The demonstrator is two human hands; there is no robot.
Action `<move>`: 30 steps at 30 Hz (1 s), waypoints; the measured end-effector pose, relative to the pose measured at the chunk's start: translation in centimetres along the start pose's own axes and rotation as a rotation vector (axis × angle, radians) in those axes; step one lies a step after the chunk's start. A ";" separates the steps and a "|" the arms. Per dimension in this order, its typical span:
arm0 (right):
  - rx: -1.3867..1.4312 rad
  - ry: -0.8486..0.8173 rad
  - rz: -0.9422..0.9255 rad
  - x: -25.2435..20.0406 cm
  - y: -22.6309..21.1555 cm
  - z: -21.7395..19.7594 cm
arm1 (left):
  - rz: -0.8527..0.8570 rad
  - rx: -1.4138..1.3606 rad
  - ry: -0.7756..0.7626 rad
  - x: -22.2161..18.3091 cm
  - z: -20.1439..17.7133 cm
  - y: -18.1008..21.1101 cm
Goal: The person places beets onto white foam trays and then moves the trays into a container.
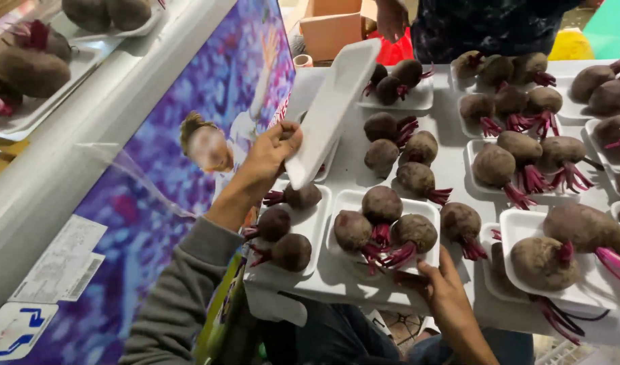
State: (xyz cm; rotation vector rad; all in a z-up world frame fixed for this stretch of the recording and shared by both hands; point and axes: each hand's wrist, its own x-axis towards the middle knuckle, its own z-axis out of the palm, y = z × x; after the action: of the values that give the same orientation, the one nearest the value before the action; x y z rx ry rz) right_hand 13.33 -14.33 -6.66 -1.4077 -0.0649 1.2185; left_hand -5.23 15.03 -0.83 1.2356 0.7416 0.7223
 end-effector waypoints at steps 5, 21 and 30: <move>0.012 -0.003 -0.056 0.2 0.8 -0.5 | -0.023 -0.032 0.000 -1.2 1.3 -0.3; -0.052 -0.097 -0.270 1.6 1.8 -1.5 | -0.262 0.379 -0.041 -0.2 1.4 -10.3; 0.013 -0.099 -0.190 1.3 0.2 -0.2 | -0.411 0.225 0.002 -3.4 3.9 -6.3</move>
State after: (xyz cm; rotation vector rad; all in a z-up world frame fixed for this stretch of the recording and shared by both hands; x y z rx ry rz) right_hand 13.91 -13.70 -7.64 -1.2981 -0.2537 1.1280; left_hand -3.46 8.96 -6.03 1.2298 1.0610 0.3081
